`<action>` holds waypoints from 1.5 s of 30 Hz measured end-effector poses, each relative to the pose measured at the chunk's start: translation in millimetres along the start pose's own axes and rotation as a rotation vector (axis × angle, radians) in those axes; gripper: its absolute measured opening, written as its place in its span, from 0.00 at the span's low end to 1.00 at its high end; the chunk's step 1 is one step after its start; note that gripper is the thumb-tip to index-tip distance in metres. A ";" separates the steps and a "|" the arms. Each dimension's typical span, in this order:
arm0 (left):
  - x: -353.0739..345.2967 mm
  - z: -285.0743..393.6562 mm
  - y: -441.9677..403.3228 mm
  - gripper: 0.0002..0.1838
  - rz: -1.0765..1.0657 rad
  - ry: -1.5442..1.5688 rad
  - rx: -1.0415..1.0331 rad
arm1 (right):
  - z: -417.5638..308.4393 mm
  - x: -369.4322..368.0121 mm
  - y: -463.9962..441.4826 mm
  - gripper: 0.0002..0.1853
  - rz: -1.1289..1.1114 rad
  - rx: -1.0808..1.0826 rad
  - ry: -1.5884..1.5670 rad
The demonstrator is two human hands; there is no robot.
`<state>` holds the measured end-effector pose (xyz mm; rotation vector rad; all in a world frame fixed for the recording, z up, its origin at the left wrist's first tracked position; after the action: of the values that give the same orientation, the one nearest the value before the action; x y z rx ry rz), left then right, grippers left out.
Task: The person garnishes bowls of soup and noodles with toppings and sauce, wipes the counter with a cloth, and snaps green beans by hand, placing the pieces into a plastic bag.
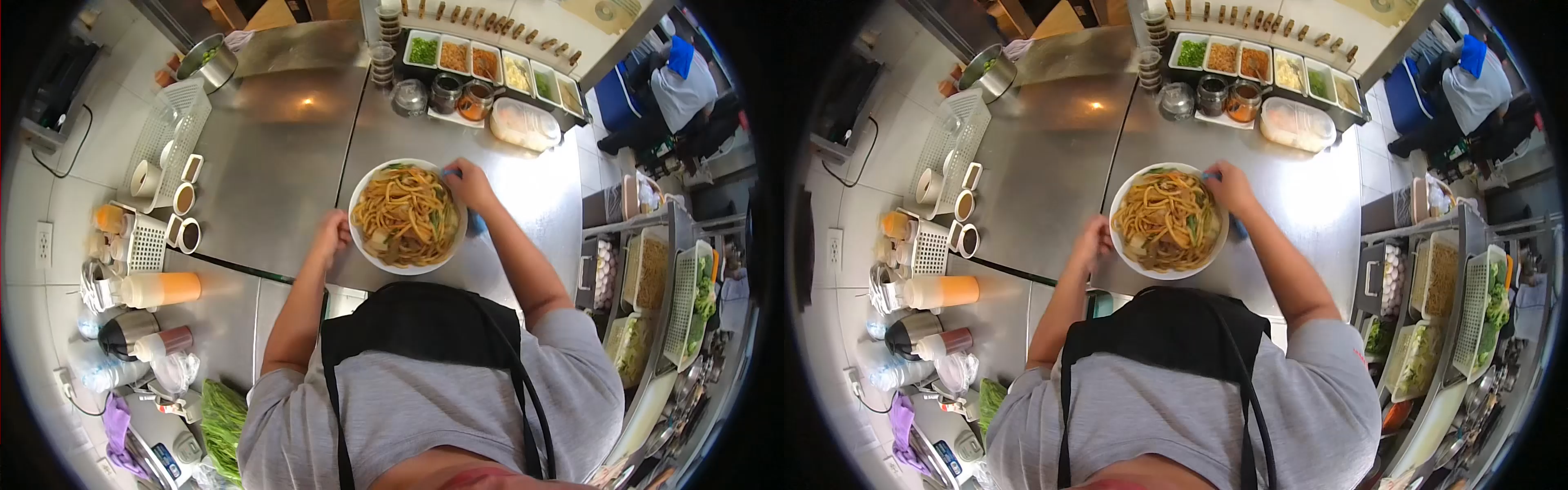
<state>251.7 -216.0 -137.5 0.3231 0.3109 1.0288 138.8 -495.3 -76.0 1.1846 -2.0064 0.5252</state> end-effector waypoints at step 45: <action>-4.2 25.1 -53.5 0.18 0.549 0.554 -0.095 | -23.6 -79.7 37.2 0.11 -0.063 -0.397 -0.761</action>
<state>301.4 -248.1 -135.9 0.0235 0.6928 1.6680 139.8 -416.1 -120.9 1.2924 -2.5144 -0.4207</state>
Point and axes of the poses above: each hand's wrist, its own y-axis away from the middle knuckle, its own x-axis out of the back of the hand, z = x × y, the point moved 5 cm from there along -y, towards the middle knuckle, and after that the axes turned 10 degrees about y, right-handed, at the moved point
